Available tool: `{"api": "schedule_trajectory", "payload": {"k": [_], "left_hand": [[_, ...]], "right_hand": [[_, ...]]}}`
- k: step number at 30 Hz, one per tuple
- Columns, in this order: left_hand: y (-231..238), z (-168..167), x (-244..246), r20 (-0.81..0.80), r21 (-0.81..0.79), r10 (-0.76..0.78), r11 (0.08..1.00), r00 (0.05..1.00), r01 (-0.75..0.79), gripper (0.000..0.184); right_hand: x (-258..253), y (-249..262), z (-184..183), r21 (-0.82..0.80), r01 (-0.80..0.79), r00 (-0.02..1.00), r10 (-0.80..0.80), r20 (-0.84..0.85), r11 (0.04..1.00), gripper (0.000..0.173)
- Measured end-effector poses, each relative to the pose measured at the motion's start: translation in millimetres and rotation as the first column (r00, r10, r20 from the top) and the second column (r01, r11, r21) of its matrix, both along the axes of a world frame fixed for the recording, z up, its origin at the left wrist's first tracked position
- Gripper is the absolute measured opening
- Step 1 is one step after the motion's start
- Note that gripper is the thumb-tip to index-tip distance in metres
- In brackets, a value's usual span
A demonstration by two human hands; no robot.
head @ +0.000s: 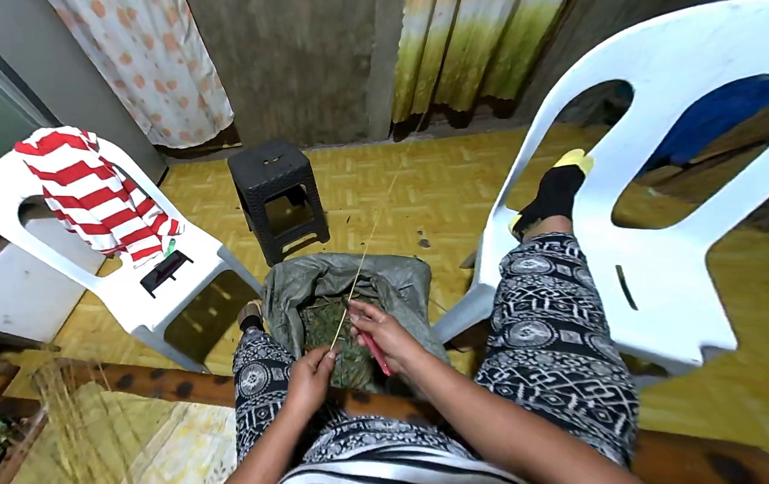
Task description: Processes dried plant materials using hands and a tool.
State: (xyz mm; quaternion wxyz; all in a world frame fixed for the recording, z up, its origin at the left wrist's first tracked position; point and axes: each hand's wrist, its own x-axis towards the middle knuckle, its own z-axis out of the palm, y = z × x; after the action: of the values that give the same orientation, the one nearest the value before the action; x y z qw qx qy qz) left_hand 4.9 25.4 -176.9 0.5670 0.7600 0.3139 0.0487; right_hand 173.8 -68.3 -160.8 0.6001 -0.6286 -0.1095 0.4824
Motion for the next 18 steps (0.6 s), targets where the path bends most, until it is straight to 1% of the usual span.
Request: {"api": "schedule_trajectory", "payload": {"k": [5, 8, 11, 14, 18], "left_hand": [[2, 1, -3, -0.026, 0.063, 0.025, 0.998, 0.999, -0.024, 0.029], [2, 2, -4, -0.031, 0.109, 0.013, 0.994, 0.999, -0.009, 0.029], [1, 3, -6, -0.035, 0.145, -0.009, 0.989, 0.999, 0.014, 0.030], [1, 4, -9, -0.052, 0.168, -0.018, 0.985, 0.998, 0.027, 0.031], [0, 4, -13, -0.047, 0.241, -0.030, 0.970, 0.998, 0.041, 0.033]], "right_hand": [[-7, 1, 1, -0.014, -0.056, 0.998, 0.056, -0.002, 0.998, 0.043], [-6, 2, 0, -0.016, -0.011, 1.000, 0.011, 0.005, 1.000, 0.042], [0, 4, 3, -0.013, 0.036, 0.999, -0.036, -0.022, 0.999, 0.041], [4, 4, 4, -0.011, 0.042, 0.998, -0.043, -0.050, 0.999, 0.040], [7, 6, 3, 0.003, 0.063, 0.997, -0.063, -0.052, 0.998, 0.039]]}}
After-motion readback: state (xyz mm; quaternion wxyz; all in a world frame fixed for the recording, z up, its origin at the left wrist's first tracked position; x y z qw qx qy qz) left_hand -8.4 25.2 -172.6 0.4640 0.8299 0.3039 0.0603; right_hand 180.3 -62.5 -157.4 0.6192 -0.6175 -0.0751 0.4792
